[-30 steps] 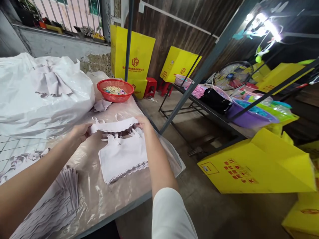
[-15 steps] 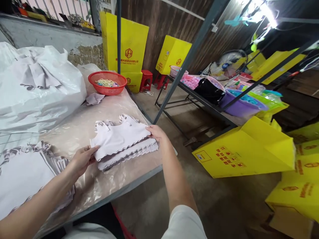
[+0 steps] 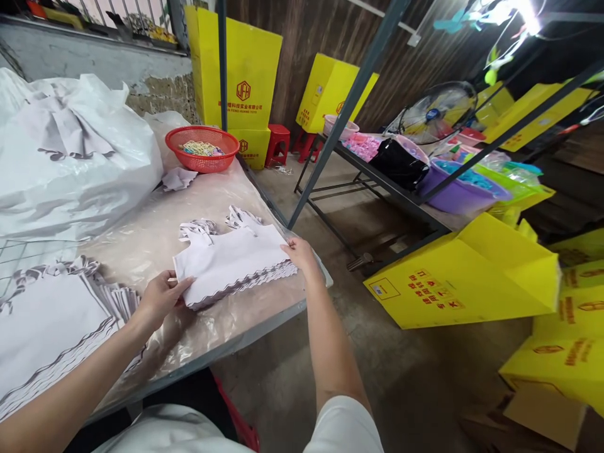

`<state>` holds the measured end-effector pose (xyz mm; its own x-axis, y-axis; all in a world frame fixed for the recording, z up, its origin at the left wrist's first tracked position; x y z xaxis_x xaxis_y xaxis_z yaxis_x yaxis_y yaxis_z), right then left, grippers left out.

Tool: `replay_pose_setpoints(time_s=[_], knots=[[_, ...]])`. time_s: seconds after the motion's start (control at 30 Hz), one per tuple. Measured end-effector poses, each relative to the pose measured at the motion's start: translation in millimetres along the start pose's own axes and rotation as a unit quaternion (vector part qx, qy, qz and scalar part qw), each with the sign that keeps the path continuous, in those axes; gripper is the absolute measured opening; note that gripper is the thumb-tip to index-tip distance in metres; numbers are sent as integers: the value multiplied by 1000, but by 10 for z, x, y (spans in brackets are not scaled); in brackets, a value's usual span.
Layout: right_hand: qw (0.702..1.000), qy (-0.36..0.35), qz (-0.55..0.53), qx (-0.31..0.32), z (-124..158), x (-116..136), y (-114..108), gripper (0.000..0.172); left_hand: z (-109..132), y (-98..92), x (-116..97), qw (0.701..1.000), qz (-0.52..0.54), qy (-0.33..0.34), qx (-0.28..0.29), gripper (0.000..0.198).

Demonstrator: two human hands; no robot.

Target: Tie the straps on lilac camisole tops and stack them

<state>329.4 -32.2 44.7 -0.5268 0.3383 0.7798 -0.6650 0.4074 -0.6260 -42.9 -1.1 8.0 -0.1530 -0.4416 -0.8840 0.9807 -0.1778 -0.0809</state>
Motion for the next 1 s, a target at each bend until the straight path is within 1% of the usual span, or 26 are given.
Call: replay_pose_setpoints(time_s=[0.03,0.07,0.1,0.13,0.17,0.2,0.23,0.27,0.3,0.33,0.4,0.43,0.5,0.6,0.67,0.7,0.73,0.77,0.8,0.83,0.87,0.9,0.93,0.97,1.0], knots=[[1000,1,17,-9,28,7,-17,13,-22,-38,-21,999,-40,35,-12,42],[999,2,39,-22,59,27,-38,10,-34,-85,-76,992,-90,84,-37,43],[997,-5,70,-44,93,72,-63,9,-25,-126,-165,975,-146,149,-74,43],[991,-26,112,-73,131,152,-81,14,10,-137,-273,948,-201,220,-114,45],[980,-59,159,-104,177,258,-76,21,64,-101,-382,911,-251,292,-145,47],[964,-100,208,-130,228,376,-33,29,119,-18,-474,872,-296,355,-161,50],[946,-144,252,-147,281,487,54,37,158,105,-541,835,-338,404,-161,52],[929,-182,286,-146,328,571,181,42,172,246,-582,804,-378,435,-149,54],[920,-207,307,-129,360,612,333,46,158,392,-602,779,-416,451,-127,56],[915,-220,322,-104,381,616,486,49,117,527,-603,762,-454,450,-101,57],[912,-217,345,-56,386,544,733,52,-5,735,-560,746,-512,423,-38,59],[912,-209,351,-42,370,489,807,54,-61,804,-531,744,-529,408,-6,61],[915,-199,349,-40,300,391,859,60,-135,863,-497,749,-537,386,28,64],[925,-200,321,-42,159,325,850,68,-128,834,-509,766,-514,385,29,66],[933,-207,286,-69,150,399,805,72,-29,712,-546,774,-487,404,14,63],[935,-217,263,-94,204,489,781,72,49,587,-565,778,-472,414,1,60],[935,-234,236,-122,306,614,773,71,149,408,-577,781,-458,424,-15,55],[933,-258,205,-144,456,771,794,68,268,159,-578,786,-444,429,-40,47],[929,-288,172,-154,645,953,857,64,406,-162,-564,792,-429,428,-76,41],[926,-319,141,-146,857,1152,973,58,568,-544,-534,795,-417,424,-123,36],[922,-351,110,-118,1080,1363,1140,52,737,-1028,-474,803,-398,393,-204,30],[919,-378,83,-74,1300,1574,1347,47,935,-1538,-383,805,-377,354,-291,26],[916,-394,69,-24,1500,1773,1579,42,1129,-2018,-250,804,-363,305,-359,28],[912,-404,65,23,1674,1952,1816,39,1332,-2458,-102,796,-351,258,-420,32],[907,-412,65,58,1820,2111,2032,36,1503,-2827,63,792,-347,208,-457,38]])
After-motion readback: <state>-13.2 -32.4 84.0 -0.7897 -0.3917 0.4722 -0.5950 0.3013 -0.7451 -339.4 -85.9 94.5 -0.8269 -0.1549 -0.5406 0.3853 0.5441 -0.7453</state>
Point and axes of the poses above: each hand's wrist, its own z-axis away from the middle knuckle, its own y-axis out of the palm, x = y × z, the point moved 8 cm from there along -z, towards the middle knuckle, and after that the axes turned 1 degree about -y, right-handed, at the moved point
